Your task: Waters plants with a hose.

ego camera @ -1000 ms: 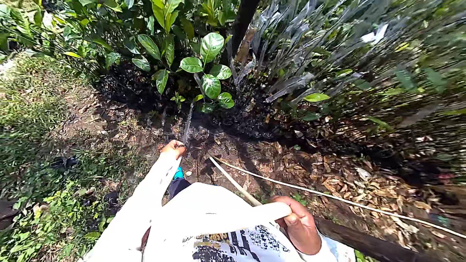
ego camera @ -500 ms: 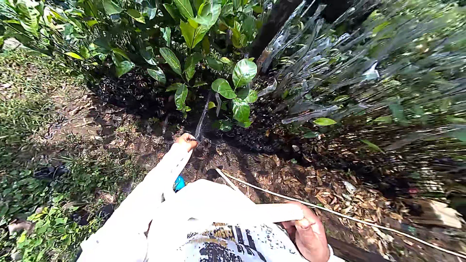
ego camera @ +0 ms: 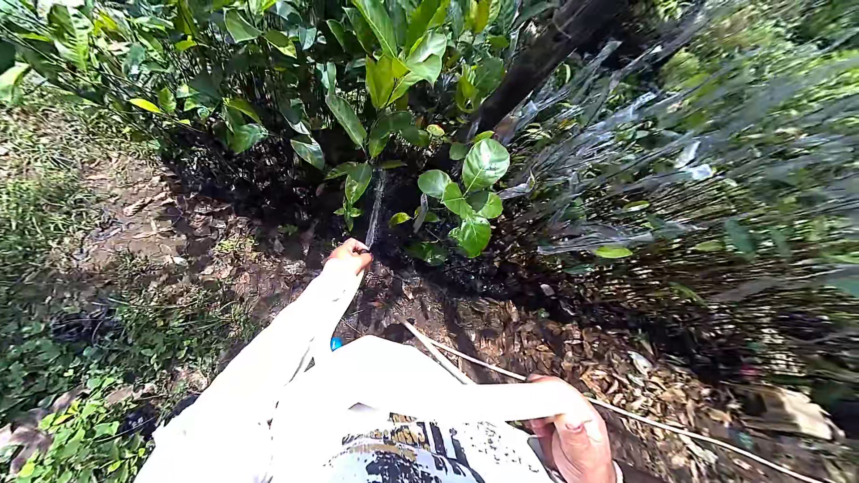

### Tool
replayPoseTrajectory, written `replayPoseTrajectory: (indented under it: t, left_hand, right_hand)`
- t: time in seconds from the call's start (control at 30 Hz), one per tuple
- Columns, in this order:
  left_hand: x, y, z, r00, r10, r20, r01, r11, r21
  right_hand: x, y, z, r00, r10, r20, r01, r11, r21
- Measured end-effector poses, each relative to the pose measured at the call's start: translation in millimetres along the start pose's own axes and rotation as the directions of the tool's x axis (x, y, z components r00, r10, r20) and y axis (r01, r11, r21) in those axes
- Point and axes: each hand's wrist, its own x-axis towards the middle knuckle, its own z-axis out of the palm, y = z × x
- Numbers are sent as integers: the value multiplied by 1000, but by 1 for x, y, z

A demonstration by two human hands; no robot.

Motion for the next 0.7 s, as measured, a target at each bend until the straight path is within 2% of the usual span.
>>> replayPoseTrajectory:
  t: [0.17,0.3,0.47,0.7]
  left_hand:
    - [14,32,0,1000,-19,16,18,998,63]
    - [33,25,5,998,56,-3,-56,998,38]
    - [35,37,-1,999,5,49,-10,995,95]
    - [23,16,-53,994,-107,-16,107,994,36]
  right_hand:
    - [3,-1,0,999,5,-47,-7,999,-38]
    - [1,1,0,994,9,-107,-13,999,-40]
    - [5,3,6,991,29,-133,-33,999,-27]
    - [20,16,24,995,77,-61,-74,995,60]
